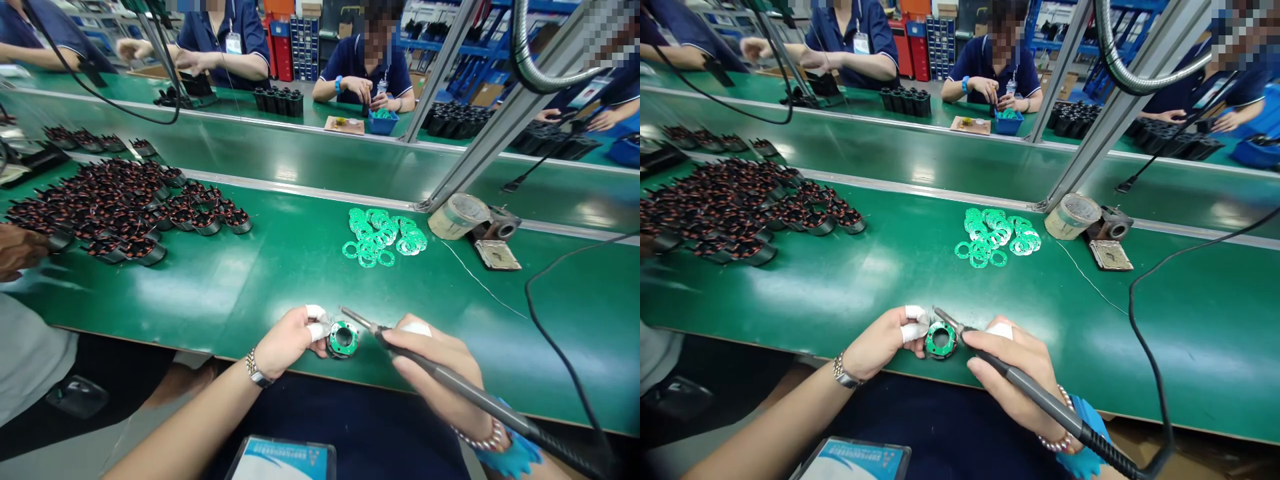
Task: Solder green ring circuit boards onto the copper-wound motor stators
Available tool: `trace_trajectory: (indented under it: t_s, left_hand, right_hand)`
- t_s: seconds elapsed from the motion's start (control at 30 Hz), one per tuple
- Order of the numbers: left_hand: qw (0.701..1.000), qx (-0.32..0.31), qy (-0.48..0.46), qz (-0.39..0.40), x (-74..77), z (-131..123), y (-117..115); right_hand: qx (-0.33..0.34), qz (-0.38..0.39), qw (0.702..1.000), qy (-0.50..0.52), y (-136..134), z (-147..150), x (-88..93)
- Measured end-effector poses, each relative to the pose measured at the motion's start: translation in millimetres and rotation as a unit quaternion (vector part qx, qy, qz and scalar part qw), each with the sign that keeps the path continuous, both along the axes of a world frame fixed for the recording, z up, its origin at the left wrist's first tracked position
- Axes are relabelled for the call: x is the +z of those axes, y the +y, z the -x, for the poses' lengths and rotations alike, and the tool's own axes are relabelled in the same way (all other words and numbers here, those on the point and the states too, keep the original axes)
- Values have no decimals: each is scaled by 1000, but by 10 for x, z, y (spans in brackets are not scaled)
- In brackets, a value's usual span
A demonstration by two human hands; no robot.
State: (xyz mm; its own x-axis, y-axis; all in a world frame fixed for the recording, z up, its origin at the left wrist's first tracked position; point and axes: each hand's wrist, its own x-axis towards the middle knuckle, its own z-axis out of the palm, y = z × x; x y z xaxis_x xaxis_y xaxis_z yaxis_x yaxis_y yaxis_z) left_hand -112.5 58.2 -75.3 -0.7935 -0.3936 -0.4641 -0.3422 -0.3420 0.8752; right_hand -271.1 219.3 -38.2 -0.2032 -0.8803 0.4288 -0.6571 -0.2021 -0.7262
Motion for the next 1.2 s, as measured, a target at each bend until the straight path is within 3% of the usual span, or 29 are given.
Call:
trace_trajectory:
  t_s: [0.1, 0.23, 0.3, 0.4, 0.47, 0.53, 0.63, 0.73, 0.83, 0.9, 0.97, 1.07, 1.2]
  left_hand:
    - [1000, 0, 4, -7, -25, 3, -3]
    - [1000, -1, 13, -8, 8, -11, 4]
    - [1000, 5, 11, 20, 47, -44, 25]
    - [993, -7, 8, 119, 92, -119, 78]
    - [976, -52, -6, 211, 100, -168, 110]
    - [946, -97, -26, 307, 104, -210, 117]
    - [891, -116, -47, 437, 127, -264, 72]
    - [867, -105, -35, 486, 156, -297, 27]
    - [915, -57, 15, 398, 148, -264, 54]
    - [958, -3, 51, 281, 127, -199, 105]
    - [983, 40, 64, 170, 107, -118, 154]
    - [994, 46, 56, 78, 85, -21, 178]
    - [997, 31, 50, 50, 49, 18, 128]
  right_hand:
    - [35, 5, 999, 35, -128, 19, -23]
    - [167, -65, 981, 75, -372, 4, -57]
    - [184, -86, 975, 92, -437, -14, -83]
    - [136, -88, 981, 105, -424, -53, -143]
    - [89, -81, 987, 107, -375, -89, -189]
    - [53, -77, 990, 104, -328, -131, -226]
    - [23, -82, 991, 100, -291, -190, -259]
    - [6, -80, 991, 104, -284, -234, -280]
    - [-5, -74, 991, 107, -283, -263, -306]
    - [-12, -68, 992, 107, -282, -278, -327]
    - [-17, -59, 992, 108, -279, -289, -347]
    - [-20, -47, 993, 107, -275, -282, -356]
    - [-8, -33, 996, 82, -318, -212, -282]
